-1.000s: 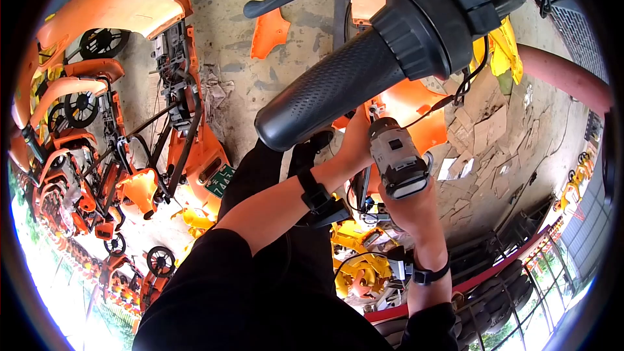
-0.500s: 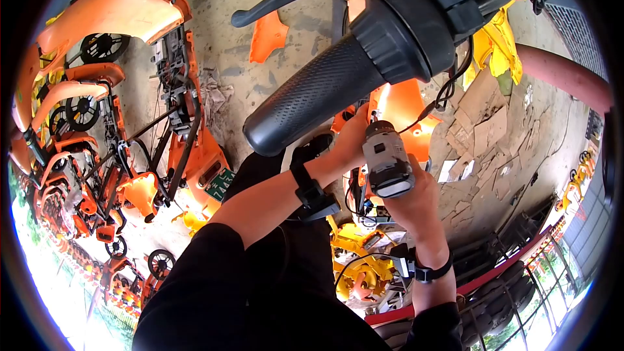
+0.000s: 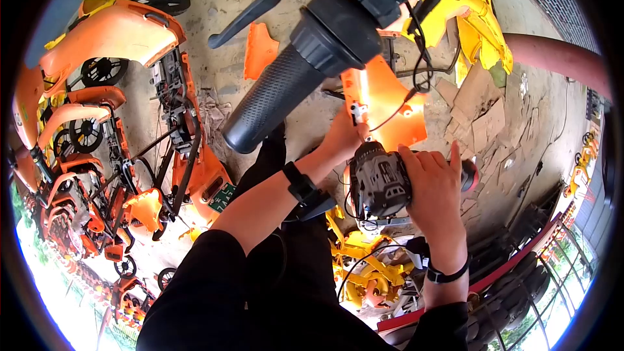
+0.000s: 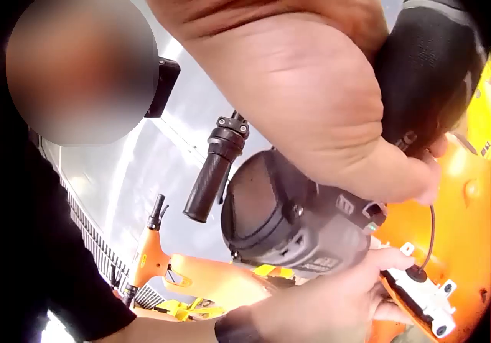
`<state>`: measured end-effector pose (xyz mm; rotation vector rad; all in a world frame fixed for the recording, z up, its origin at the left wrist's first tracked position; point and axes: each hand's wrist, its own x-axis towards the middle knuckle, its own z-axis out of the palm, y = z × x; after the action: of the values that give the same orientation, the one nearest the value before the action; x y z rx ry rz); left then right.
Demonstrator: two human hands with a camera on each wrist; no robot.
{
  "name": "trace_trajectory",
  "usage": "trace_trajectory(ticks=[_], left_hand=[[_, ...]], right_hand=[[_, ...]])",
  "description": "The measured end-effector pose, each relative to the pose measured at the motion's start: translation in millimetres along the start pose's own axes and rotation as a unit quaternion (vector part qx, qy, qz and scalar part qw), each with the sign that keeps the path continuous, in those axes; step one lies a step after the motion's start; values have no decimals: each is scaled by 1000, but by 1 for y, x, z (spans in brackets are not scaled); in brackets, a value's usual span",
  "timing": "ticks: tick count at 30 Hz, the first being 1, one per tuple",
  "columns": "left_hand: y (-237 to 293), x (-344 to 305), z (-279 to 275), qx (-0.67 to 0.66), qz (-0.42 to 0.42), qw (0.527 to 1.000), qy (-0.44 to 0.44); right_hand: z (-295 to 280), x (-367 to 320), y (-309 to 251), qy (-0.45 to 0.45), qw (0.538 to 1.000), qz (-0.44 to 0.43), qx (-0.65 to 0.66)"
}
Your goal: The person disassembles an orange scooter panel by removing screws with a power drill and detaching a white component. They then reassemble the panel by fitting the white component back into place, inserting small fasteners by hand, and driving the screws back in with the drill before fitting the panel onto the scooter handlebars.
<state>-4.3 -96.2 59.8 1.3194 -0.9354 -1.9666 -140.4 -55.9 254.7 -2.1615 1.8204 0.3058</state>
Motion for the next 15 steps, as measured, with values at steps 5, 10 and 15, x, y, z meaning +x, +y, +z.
trace_trajectory(ticks=[5,10,15], left_hand=[[-5,-1,-12,-54,-124,991,22],[32,-18,-20,-156,-221,962,-40],[38,-32,-12,-133,-209,969,-3]], right_hand=[[5,-32,17,65,975,74,198],[81,-98,28,168,809,297,479],[131,-117,14,258,654,402,586]])
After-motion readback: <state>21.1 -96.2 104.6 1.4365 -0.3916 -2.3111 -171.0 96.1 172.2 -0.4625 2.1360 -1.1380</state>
